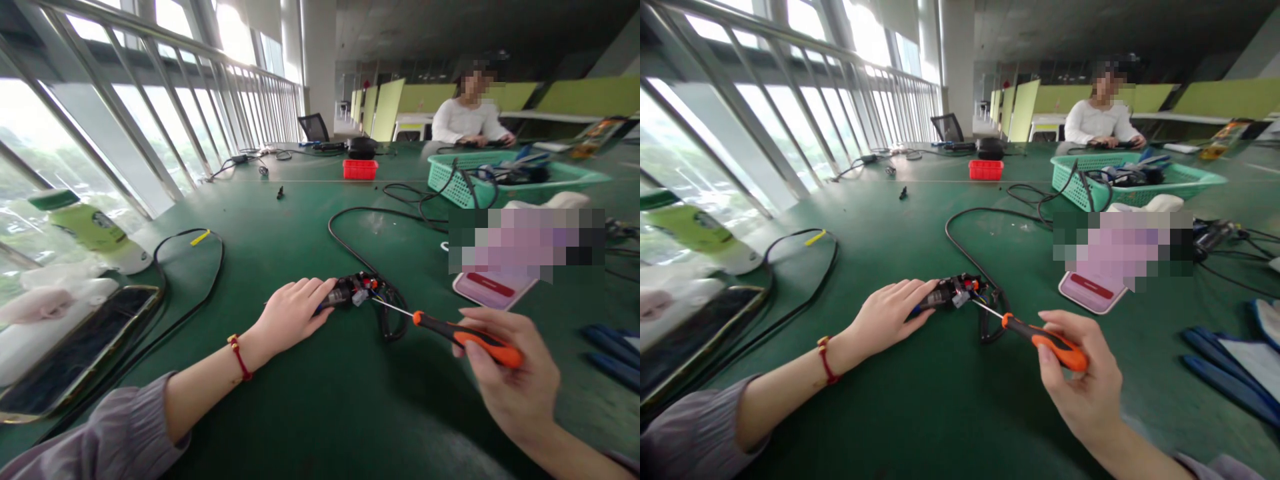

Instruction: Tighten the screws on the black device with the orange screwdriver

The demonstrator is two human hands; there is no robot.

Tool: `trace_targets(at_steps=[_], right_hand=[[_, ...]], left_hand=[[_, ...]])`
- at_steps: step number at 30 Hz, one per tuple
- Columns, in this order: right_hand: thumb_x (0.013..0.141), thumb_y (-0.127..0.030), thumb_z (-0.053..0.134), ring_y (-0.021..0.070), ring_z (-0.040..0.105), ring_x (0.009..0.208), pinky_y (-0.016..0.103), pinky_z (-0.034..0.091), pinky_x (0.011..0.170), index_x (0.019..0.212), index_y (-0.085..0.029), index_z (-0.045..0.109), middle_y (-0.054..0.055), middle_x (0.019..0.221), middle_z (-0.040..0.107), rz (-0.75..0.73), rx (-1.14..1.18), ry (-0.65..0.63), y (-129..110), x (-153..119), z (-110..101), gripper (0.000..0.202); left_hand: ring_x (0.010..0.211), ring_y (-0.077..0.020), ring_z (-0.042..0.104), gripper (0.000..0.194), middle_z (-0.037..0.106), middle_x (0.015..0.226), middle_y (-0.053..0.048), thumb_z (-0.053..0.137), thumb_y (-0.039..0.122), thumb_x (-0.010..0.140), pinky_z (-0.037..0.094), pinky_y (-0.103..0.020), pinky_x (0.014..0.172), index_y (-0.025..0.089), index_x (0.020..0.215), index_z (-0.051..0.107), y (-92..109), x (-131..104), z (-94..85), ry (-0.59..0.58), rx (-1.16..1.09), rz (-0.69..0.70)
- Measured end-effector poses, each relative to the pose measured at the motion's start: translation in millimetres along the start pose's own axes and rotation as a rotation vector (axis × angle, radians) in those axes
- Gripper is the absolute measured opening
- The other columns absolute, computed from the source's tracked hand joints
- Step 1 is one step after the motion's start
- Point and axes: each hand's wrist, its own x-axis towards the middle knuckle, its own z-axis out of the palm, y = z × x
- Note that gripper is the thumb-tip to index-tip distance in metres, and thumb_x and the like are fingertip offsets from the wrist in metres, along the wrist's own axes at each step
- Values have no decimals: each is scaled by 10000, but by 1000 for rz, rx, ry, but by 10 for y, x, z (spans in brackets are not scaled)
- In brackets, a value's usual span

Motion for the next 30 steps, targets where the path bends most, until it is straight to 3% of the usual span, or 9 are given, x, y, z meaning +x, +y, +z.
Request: trace_targets(at_steps=[4, 11, 17, 19, 21, 24, 30], right_hand=[[759, -192, 548, 122, 590, 602, 264, 515, 553, 968, -222, 545, 16, 842, 556, -48, 20, 42, -24, 47, 21, 211], [811, -190, 512, 93, 558, 492, 203, 462, 420, 977, -219, 527, -19, 688, 545, 37, 67, -127, -11, 19, -24, 169], [767, -198, 559, 134, 606, 709, 235, 525, 607, 955, -200, 525, 33, 856, 540, -175, -135, 26, -124, 70, 0, 191], [782, -202, 545, 123, 600, 685, 219, 506, 589, 964, -202, 526, 24, 837, 565, -176, -142, -44, -115, 76, -28, 183], [831, -210, 473, 97, 577, 587, 200, 473, 514, 983, -213, 537, 1, 770, 589, -148, -107, -226, -84, 68, -69, 166], [883, -204, 345, 102, 589, 600, 208, 466, 510, 1017, -220, 552, 10, 806, 631, -124, -55, -288, -33, 35, -111, 247], [811, -211, 494, 134, 590, 707, 251, 511, 589, 1058, -232, 546, 36, 920, 559, -79, -16, -45, -7, -4, -42, 253]], left_hand=[[857, -183, 582, 372, 598, 1006, -55, 412, 319, 880, 489, -319, 732, 163, 1217, 405, 6, 1, -5, 7, 1, 0], [853, -182, 579, 375, 600, 991, -61, 418, 314, 871, 480, -309, 734, 162, 1215, 411, 11, 4, 6, 22, 12, -5], [836, -179, 572, 374, 603, 982, -61, 403, 322, 873, 479, -313, 718, 157, 1208, 419, 14, 8, 21, 32, 5, -14], [840, -180, 568, 380, 603, 991, -58, 410, 321, 870, 477, -312, 720, 158, 1213, 414, 11, 9, 19, 28, -2, -20], [839, -181, 565, 384, 602, 997, -55, 411, 328, 871, 477, -312, 715, 158, 1215, 412, 6, 11, 17, 22, -10, -26], [839, -183, 561, 383, 601, 997, -52, 410, 330, 872, 477, -318, 715, 159, 1215, 413, -3, 13, 20, 19, -10, -27], [835, -181, 565, 372, 604, 982, -56, 407, 319, 872, 474, -315, 713, 161, 1208, 422, -3, 19, 26, 29, -6, -23]])
